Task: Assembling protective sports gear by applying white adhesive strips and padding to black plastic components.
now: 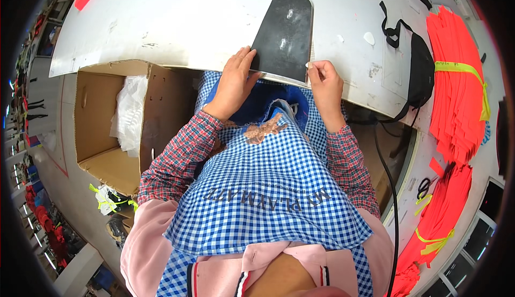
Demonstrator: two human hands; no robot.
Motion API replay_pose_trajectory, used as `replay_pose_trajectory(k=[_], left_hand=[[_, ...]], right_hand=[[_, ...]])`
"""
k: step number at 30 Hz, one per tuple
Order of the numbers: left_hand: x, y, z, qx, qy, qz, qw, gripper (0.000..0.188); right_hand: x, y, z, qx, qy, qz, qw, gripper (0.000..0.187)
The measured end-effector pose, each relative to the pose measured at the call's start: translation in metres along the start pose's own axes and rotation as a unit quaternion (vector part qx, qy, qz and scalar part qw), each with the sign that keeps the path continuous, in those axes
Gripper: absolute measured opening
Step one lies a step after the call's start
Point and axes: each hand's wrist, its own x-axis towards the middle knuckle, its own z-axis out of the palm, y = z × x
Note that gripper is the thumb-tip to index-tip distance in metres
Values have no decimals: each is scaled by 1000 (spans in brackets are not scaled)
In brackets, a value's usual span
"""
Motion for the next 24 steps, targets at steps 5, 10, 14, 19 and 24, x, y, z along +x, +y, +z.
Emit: replay_pose_trajectory(k=[5, 10, 14, 19, 24], left_hand=[[0, 3, -1, -26, 1, -21, 999, 54], [-1, 6, -3, -24, -5, -19, 1000, 56], [-6, 7, -1, 8, 3, -19, 1000, 60], [-7, 2, -5, -9, -2, -25, 1000, 61], [-8, -6, -10, 49, 6, -18, 999, 60]], right_hand=[[-1, -2, -1, -3, 4, -1, 1000, 15], [0, -2, 0, -1, 18, -19, 1000, 15], [11, -19, 3, -22, 8, -36, 999, 15], [31, -26, 19, -41, -27, -67, 997, 14], [34, -31, 32, -101, -75, -202, 971, 11]])
